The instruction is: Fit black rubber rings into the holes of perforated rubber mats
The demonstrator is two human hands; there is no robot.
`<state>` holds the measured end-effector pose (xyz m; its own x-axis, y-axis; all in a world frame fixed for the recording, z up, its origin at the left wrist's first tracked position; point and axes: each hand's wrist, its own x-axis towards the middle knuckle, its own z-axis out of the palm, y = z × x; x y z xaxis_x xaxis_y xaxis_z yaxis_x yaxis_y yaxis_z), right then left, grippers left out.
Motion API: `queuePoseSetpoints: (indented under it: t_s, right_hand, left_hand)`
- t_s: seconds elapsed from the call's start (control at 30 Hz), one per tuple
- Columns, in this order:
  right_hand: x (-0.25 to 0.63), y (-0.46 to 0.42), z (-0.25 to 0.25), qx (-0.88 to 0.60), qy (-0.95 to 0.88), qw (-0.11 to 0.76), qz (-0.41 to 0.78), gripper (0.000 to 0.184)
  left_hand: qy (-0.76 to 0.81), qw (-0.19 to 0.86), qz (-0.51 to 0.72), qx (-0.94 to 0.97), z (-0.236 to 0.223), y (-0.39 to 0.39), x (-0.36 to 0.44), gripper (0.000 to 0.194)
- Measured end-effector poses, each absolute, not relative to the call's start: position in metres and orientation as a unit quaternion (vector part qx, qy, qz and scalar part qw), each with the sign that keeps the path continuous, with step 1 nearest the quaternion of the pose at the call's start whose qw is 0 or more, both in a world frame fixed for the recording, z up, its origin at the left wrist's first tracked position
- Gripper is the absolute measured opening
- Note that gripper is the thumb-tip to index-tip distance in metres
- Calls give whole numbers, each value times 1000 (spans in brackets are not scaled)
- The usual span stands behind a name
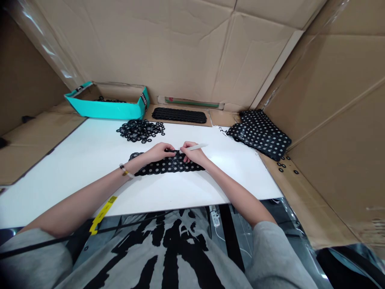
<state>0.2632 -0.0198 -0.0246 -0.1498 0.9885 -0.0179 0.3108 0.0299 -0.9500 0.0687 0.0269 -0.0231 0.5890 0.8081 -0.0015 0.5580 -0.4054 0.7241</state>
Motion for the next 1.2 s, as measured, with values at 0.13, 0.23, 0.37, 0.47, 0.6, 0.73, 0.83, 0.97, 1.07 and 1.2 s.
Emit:
queuePoseSetpoints:
  t_s: [0.13, 0.23, 0.37, 0.47, 0.6, 0.73, 0.83, 0.97, 1.07, 1.2]
  right_hand:
    - [263, -24, -23, -534, -638, 358, 424, 16]
    - [259, -29, -23, -542, -667, 353, 369, 16]
    - [252, -32, -22, -559, -697, 343, 290, 18]
    - [251, -30, -20, -560, -700, 344, 279, 18]
    - [258, -27, -18, -537, -686, 363, 331, 16]
    - [265, -24, -18, -512, -668, 351, 410, 14]
    - [267, -22, -20, -515, -677, 341, 400, 15]
    - [265, -23, -20, -515, -683, 335, 395, 16]
    - [262, -26, -20, -523, -696, 334, 361, 15]
    - [256, -28, -22, -518, -736, 347, 264, 17]
  left_hand:
    - [418, 423, 182, 783, -23, 28, 67, 35]
    - [404, 492, 155, 756, -22, 32, 62, 36]
    - [382, 528, 121, 749, -17, 38, 56, 36]
    - [363, 521, 101, 766, -12, 40, 54, 38]
    - [361, 431, 118, 819, -11, 36, 56, 41]
    - [368, 385, 143, 834, -18, 31, 61, 37]
    - [382, 398, 162, 818, -22, 31, 64, 41]
    - [399, 433, 194, 785, -23, 30, 65, 54]
    - [395, 491, 205, 749, -22, 27, 66, 58]
    - [399, 531, 207, 719, -19, 25, 66, 59]
